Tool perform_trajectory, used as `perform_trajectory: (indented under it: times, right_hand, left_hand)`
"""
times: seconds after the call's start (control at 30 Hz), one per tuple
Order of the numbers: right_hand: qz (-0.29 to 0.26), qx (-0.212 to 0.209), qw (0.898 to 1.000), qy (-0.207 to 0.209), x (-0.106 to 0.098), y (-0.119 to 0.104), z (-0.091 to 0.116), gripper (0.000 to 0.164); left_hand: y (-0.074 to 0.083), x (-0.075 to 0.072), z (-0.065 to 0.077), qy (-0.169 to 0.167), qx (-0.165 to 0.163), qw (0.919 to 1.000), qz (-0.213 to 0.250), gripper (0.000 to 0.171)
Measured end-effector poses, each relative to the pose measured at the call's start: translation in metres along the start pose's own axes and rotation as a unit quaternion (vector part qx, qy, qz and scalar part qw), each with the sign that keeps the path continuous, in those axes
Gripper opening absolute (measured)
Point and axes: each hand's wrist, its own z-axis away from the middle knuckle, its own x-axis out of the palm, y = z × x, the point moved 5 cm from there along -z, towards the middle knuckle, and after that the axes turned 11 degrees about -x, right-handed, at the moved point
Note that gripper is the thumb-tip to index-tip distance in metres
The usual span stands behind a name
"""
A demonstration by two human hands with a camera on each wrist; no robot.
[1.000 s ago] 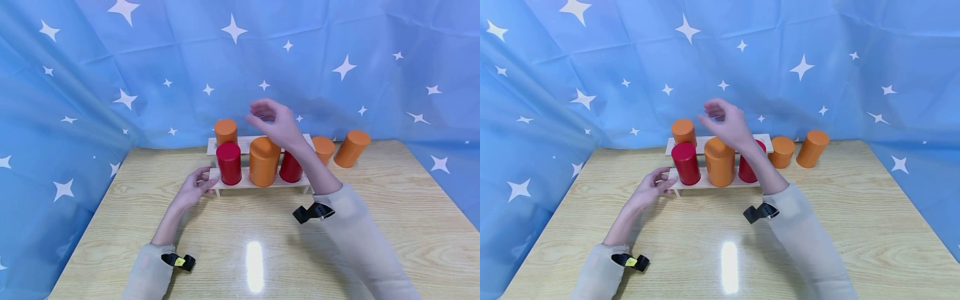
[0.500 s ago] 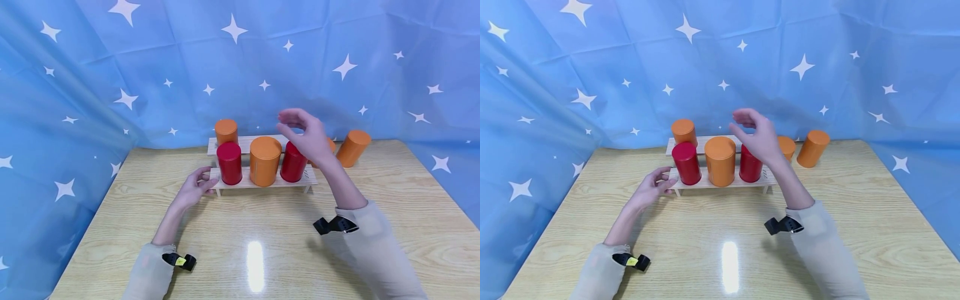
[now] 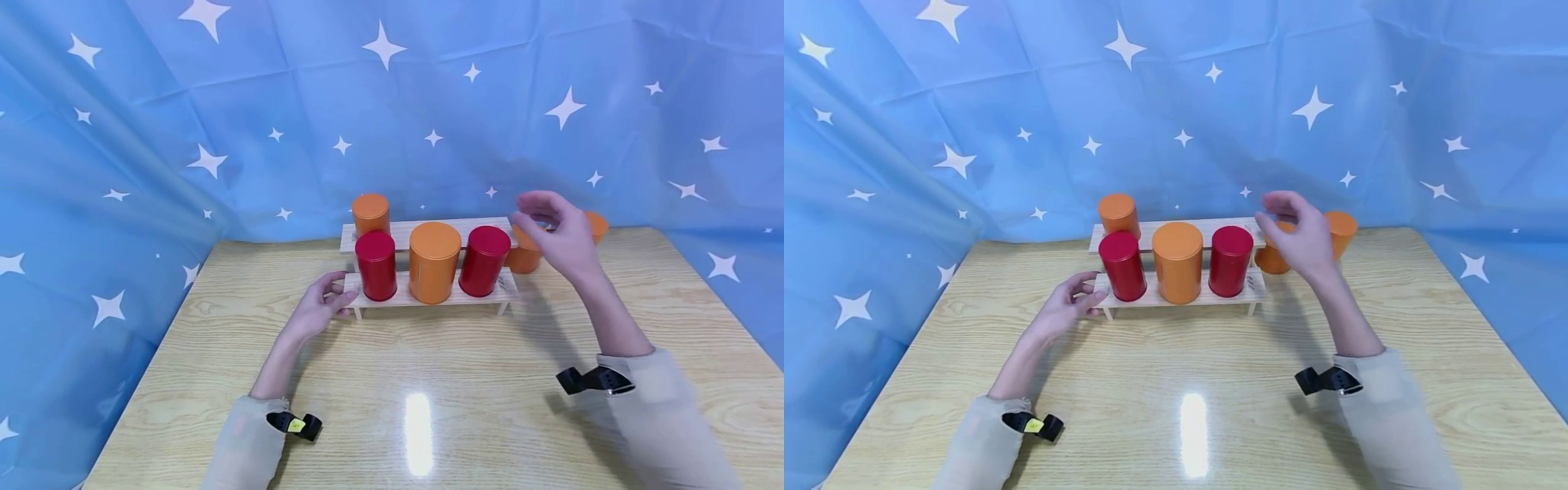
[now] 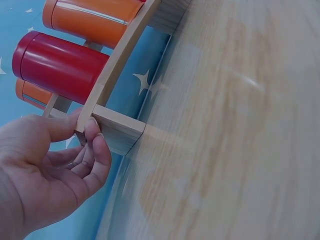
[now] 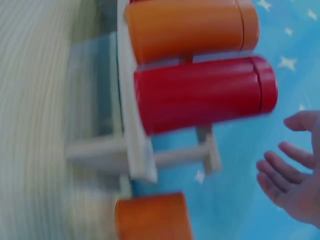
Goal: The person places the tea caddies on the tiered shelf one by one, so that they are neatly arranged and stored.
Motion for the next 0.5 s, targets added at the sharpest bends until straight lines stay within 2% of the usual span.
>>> perform_trajectory:
  times: [0.3,0.5]
  right_hand:
    - [0.083,0.02,0.996,0.027,-0.042,0.036,0.017,0.038]
    - [0.15,0.032,0.988,0.032,-0.066,0.055,0.024,0.044]
  left_hand:
    - [0.0,0.0,-0.002,-0.002,0.001,1.0,0.004,0.063]
    - [-0.001,0.0,-0.002,-0.002,-0.001,1.0,0.005,0.062]
